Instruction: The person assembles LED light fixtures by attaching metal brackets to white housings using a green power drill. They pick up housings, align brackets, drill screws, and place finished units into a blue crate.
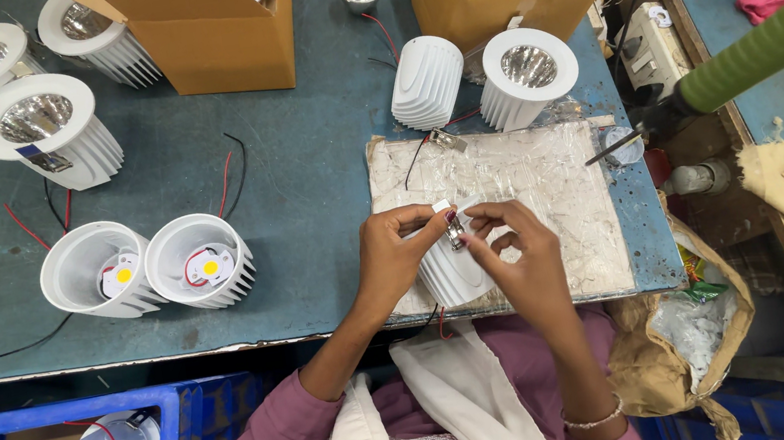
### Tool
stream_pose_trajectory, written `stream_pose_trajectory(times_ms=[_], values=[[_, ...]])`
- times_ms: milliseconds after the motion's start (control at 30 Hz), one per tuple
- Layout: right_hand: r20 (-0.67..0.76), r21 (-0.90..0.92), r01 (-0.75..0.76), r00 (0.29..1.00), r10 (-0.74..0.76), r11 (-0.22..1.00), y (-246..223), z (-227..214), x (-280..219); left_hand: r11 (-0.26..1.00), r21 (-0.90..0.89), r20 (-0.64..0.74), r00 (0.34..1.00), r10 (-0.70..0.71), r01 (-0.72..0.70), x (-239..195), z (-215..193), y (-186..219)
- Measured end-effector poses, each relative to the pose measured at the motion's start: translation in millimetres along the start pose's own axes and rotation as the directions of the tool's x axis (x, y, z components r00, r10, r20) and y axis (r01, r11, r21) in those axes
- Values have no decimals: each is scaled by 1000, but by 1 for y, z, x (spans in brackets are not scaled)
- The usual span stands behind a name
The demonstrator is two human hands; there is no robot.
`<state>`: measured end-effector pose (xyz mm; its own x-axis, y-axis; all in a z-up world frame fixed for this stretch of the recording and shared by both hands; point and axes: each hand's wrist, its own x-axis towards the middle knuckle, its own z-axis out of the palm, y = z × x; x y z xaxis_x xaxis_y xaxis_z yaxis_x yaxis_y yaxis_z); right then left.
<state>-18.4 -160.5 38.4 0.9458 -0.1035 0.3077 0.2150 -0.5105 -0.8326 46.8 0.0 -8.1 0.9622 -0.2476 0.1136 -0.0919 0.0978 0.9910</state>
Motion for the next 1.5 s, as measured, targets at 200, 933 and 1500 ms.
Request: stream_pose_trajectory(times_ms=[200, 933, 1500], values=[[-132, -122, 57, 989, -73, 991, -12, 24, -14, 999, -23, 2, 1000, -26, 26, 0, 0, -2], [4, 596, -409, 862, 506, 691, 171, -34, -2, 1000, 17, 48, 999, 9, -10, -7, 1, 10], [-236, 260, -97, 958, 161, 961, 8, 22, -30, 1000, 26, 46, 999, 10, -11, -5, -2, 0]])
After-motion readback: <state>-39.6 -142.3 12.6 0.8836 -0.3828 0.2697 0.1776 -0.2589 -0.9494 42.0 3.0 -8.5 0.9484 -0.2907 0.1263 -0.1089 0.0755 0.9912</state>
